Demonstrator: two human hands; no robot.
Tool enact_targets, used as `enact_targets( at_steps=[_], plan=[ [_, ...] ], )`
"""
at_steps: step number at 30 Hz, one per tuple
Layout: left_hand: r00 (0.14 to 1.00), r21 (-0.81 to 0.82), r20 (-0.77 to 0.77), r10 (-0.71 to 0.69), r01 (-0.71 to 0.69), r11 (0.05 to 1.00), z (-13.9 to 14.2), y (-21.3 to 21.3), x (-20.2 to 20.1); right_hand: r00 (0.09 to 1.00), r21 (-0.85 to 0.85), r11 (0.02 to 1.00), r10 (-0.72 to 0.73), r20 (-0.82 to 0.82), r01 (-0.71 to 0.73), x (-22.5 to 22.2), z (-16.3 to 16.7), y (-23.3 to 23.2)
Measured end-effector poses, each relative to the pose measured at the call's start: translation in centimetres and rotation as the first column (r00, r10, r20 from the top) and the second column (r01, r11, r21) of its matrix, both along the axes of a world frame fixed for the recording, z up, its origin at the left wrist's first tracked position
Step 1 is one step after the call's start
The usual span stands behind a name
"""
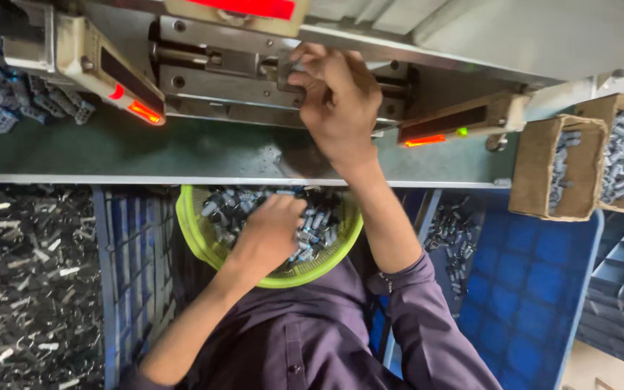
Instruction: The person repeatedly picks small cylindrical components from a green basket, inserts them into a machine slot, and places the processed parts into a blue bin. The task continues throughout the clip with consistent hand movements and no visible change in the final state of the parts.
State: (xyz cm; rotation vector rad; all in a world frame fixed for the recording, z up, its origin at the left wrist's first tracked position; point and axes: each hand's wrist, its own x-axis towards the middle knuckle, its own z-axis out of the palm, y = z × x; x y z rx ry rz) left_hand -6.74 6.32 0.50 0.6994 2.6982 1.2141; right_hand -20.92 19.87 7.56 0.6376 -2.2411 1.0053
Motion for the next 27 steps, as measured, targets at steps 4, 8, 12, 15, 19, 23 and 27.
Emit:
enact_targets(
  at_steps=[4, 8, 12, 15, 19, 23, 27],
  plan=[
    [0.957, -0.313, -0.09, -0.277, 0.237, 0.92, -1.4, 4.5, -3.0, 1.0, 0.106, 0.994, 0.002, -0.01, -0.001, 0.0, 2.6, 0.5],
    [0.861, -0.54, -0.403, -0.31, 0.05, 0.84, -3.3, 6.5, -4.4, 0.997, 0.142, 0.988, 0.068, -0.032, -0.063, 2.6, 4.3, 1.9],
    [0.85, -0.488, -0.471, -0.237, -0.028, 0.872, -3.9, 6.2, -4.1, 1.0, 0.1, 0.995, 0.01, -0.014, -0.008, 10.1, 1.9, 5.5],
    [0.904, -0.434, -0.406, -0.132, -0.064, 0.899, -2.8, 4.7, -2.5, 0.986, 0.082, 0.995, -0.067, 0.15, 0.055, 14.4, -0.3, 8.2],
    [0.997, 0.001, -0.066, 0.046, -0.046, 0.999, -0.4, 2.2, 0.8, 0.846, -0.069, 0.984, -0.107, 0.523, 0.167, 19.2, -2.0, 8.6],
    [0.873, 0.288, 0.478, 0.099, -0.262, 0.921, 1.1, 1.3, 2.7, 0.764, -0.274, 0.944, 0.038, 0.644, 0.184, 20.9, -4.3, 6.1],
    [0.804, 0.331, 0.583, 0.118, -0.367, 0.869, 1.9, 0.2, 3.7, 0.712, -0.331, 0.939, 0.168, 0.682, 0.095, 20.9, -5.9, 4.9]
  ],
)
